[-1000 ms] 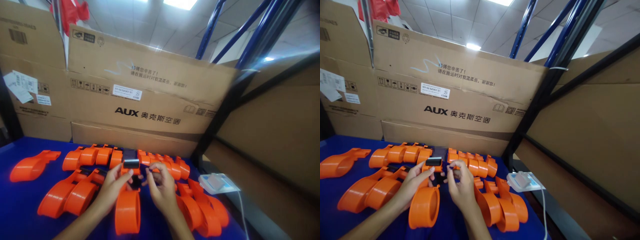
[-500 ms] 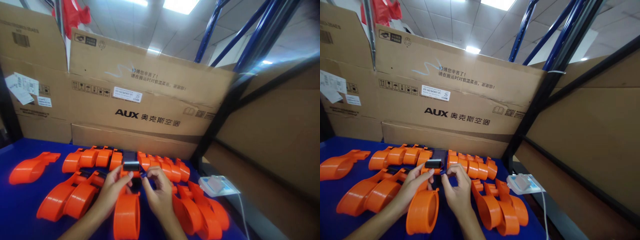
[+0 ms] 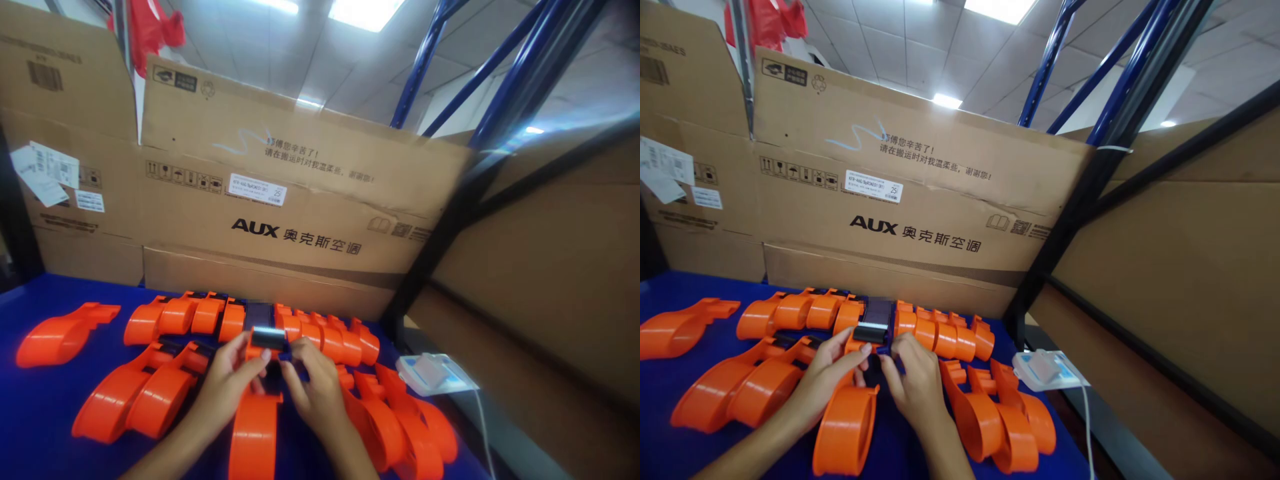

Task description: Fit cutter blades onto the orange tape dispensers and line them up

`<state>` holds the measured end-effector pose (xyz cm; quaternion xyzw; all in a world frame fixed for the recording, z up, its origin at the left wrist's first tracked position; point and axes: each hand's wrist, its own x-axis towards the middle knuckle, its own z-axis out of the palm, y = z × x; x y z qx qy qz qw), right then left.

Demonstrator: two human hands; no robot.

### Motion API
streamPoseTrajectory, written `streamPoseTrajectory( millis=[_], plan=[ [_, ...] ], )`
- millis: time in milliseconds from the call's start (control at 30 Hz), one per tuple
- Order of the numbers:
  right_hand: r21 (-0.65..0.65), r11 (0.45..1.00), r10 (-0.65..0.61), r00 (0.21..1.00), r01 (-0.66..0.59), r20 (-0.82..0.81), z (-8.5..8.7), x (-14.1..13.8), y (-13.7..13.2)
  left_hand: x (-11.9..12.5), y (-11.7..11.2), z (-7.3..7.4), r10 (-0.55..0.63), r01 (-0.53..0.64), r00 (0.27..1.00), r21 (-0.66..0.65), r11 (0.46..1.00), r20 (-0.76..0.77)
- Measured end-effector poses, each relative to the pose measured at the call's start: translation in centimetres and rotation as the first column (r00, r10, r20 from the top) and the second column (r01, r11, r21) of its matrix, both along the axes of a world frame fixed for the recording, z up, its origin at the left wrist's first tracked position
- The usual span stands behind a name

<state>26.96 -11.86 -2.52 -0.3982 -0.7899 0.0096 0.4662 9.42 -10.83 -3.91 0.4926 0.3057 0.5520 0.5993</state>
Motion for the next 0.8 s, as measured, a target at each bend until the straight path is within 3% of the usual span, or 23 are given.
streamPoseTrajectory(
  millis=[167,467,700,800],
  plan=[
    [-0.032,0.999,-0.039,0.996,0.041,0.076,-0.06,0.35,-0.03,-0.04,0.03,0.05,-0.005,0.005,1.000,-0.012,1.000,-0.025],
    [-0.037,0.999,-0.031,1.000,0.031,0.006,-0.11,-0.09,-0.08,0.09,-0.16,0.25,-0.011,0.011,1.000,-0.009,1.000,-0.023],
    [-0.084,0.996,0.022,0.992,-0.032,-0.124,0.05,-0.28,-0.64,0.16,-0.04,0.20,-0.013,0.019,0.998,-0.091,0.996,0.064],
    [-0.092,0.988,0.086,0.947,-0.120,-0.310,0.18,-0.22,-0.69,0.13,-0.13,0.71,-0.014,0.034,0.990,-0.144,0.989,0.139]
  ],
)
